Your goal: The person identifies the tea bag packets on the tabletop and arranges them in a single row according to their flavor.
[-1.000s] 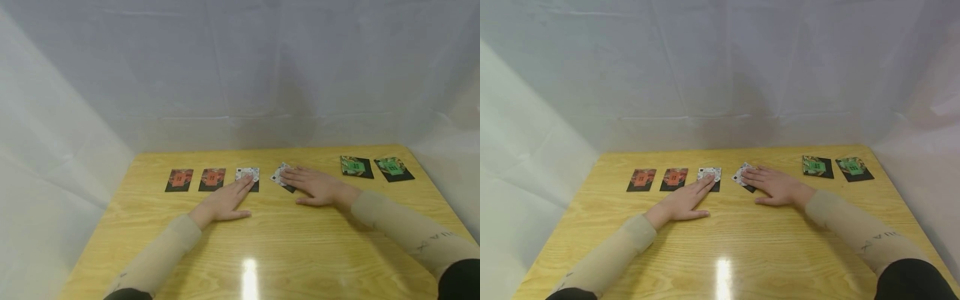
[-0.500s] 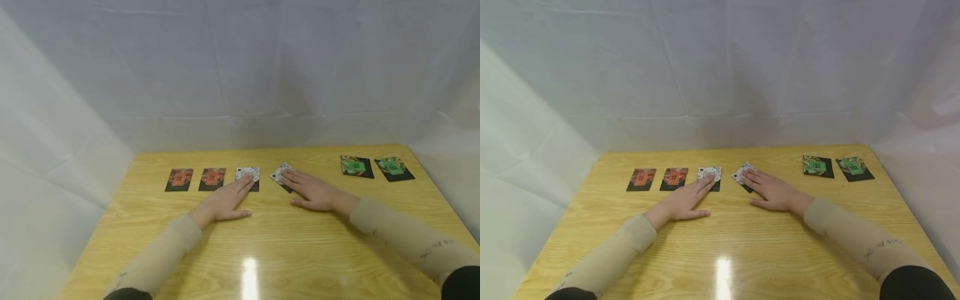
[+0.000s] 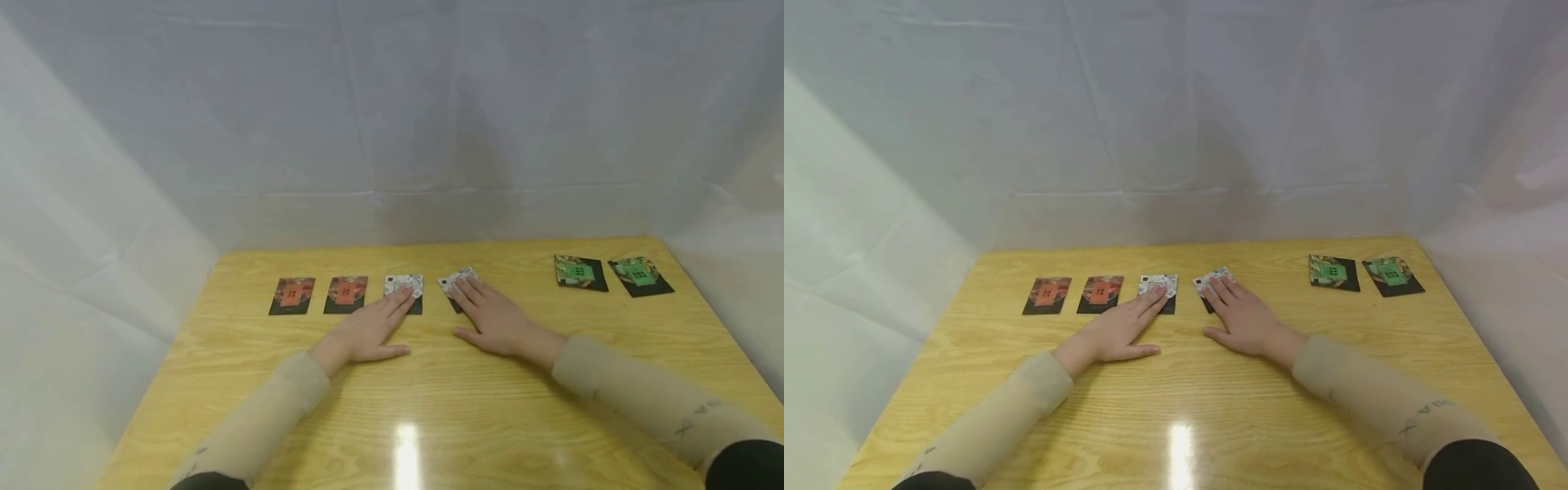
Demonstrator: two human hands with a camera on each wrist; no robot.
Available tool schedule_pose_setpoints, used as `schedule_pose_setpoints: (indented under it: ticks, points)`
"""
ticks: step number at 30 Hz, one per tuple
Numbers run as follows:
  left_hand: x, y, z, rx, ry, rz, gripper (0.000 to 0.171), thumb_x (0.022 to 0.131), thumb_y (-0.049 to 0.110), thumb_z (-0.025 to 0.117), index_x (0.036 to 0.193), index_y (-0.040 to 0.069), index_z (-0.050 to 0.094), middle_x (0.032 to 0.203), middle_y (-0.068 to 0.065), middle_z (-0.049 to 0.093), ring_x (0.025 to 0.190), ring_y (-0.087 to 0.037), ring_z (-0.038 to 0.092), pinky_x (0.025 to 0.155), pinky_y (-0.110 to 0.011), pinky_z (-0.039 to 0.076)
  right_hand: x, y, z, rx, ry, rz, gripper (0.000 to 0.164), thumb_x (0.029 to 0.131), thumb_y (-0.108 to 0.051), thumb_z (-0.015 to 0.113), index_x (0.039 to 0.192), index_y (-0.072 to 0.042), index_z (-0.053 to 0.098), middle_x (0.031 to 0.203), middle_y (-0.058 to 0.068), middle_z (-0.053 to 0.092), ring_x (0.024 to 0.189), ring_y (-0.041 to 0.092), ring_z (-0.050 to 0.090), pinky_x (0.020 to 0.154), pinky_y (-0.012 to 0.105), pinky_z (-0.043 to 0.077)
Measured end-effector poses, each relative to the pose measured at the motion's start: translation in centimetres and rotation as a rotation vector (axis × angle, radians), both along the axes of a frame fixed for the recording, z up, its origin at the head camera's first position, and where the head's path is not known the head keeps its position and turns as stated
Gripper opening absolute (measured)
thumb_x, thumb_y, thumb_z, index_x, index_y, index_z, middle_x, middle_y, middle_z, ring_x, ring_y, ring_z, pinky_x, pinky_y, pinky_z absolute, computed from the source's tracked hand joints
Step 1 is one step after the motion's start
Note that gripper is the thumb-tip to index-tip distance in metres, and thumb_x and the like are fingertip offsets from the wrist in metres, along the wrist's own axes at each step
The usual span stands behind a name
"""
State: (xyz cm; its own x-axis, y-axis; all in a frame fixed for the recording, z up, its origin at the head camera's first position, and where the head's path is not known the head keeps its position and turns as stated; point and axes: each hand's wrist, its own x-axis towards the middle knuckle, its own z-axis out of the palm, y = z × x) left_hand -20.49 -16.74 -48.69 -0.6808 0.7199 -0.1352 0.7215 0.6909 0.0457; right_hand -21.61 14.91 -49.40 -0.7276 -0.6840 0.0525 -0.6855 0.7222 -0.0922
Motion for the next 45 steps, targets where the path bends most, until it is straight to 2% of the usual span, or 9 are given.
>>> schedule_pose_setpoints:
  ticks: [4, 10, 16, 19, 27, 33, 37, 45]
  points:
    - [0.1, -0.1, 0.0, -0.003, 0.001, 0.003, 0.097, 0.107, 0.067, 0.043, 0.171, 0.006, 0.005, 0.180, -0.014, 0.000, 0.168, -0.030, 0.008, 0.135, -0.046, 0.024, 0.5, -1.2, 0.1, 0.027, -0.022, -0.092, 0.083, 0.108, -0.054, 0.053, 0.167, -0.001, 0.028, 0.174, 0.025, 0.024, 0.163, 0.044, 0.024, 0.132, 0.056, 0.028]
    - [0.0, -0.1, -0.1, -0.018, 0.007, 0.015, 0.096, 0.107, 0.067, 0.042, 0.171, 0.006, 0.004, 0.180, -0.013, -0.002, 0.168, -0.029, 0.006, 0.136, -0.045, 0.021, 1.4, -3.3, 0.9, 0.065, -0.122, -0.237, 0.090, 0.108, -0.059, 0.047, 0.168, 0.003, 0.021, 0.175, 0.030, 0.014, 0.163, 0.048, 0.016, 0.133, 0.058, 0.024]
    - [-0.1, -0.1, -0.3, -0.012, 0.026, 0.007, 0.097, 0.107, 0.067, 0.042, 0.171, 0.005, 0.004, 0.180, -0.014, -0.001, 0.168, -0.029, 0.006, 0.136, -0.044, 0.020, 2.0, -4.2, 1.9, 0.035, -0.179, -0.300, 0.090, 0.109, -0.061, 0.045, 0.169, 0.000, 0.020, 0.175, 0.031, 0.012, 0.164, 0.048, 0.014, 0.134, 0.060, 0.020]
    - [-0.1, -0.1, -0.3, -0.012, 0.031, 0.001, 0.097, 0.107, 0.068, 0.041, 0.171, 0.005, 0.004, 0.180, -0.015, -0.001, 0.168, -0.030, 0.007, 0.136, -0.044, 0.020, 1.8, -3.8, 2.1, 0.004, -0.170, -0.259, 0.087, 0.108, -0.059, 0.047, 0.169, -0.001, 0.023, 0.175, 0.030, 0.014, 0.164, 0.047, 0.014, 0.134, 0.060, 0.018]
    - [-0.1, 0.1, -0.4, -0.017, 0.022, 0.004, 0.097, 0.107, 0.069, 0.039, 0.172, 0.007, 0.002, 0.180, -0.013, -0.002, 0.168, -0.029, 0.006, 0.136, -0.045, 0.023, 0.4, -0.7, 1.6, -0.015, -0.118, -0.020, 0.079, 0.110, -0.052, 0.050, 0.169, -0.005, 0.027, 0.177, 0.022, 0.018, 0.165, 0.042, 0.016, 0.135, 0.058, 0.019]
    - [-0.1, 0.1, -0.4, -0.017, 0.022, -0.003, 0.097, 0.107, 0.068, 0.041, 0.171, 0.006, 0.002, 0.180, -0.014, -0.002, 0.168, -0.029, 0.005, 0.136, -0.044, 0.021, -0.5, 1.2, 1.5, -0.022, -0.161, 0.092, 0.078, 0.110, -0.049, 0.053, 0.171, -0.010, 0.023, 0.178, 0.018, 0.016, 0.165, 0.040, 0.016, 0.134, 0.059, 0.020]
    - [-0.1, 0.1, -0.5, -0.010, 0.028, -0.014, 0.097, 0.108, 0.066, 0.043, 0.171, 0.005, 0.003, 0.180, -0.015, -0.001, 0.168, -0.030, 0.006, 0.136, -0.045, 0.022, -0.6, 1.6, 1.2, -0.024, -0.186, 0.104, 0.077, 0.110, -0.047, 0.053, 0.171, -0.011, 0.022, 0.178, 0.019, 0.016, 0.165, 0.041, 0.018, 0.133, 0.059, 0.022]
    - [0.1, 0.2, -0.1, -0.018, 0.027, -0.003, 0.097, 0.108, 0.066, 0.044, 0.171, 0.004, 0.004, 0.180, -0.015, -0.001, 0.168, -0.030, 0.007, 0.136, -0.045, 0.023, 0.4, 0.0, 1.5, -0.042, -0.161, 0.029, 0.084, 0.108, -0.051, 0.055, 0.170, -0.004, 0.022, 0.176, 0.025, 0.020, 0.164, 0.045, 0.020, 0.133, 0.061, 0.023]
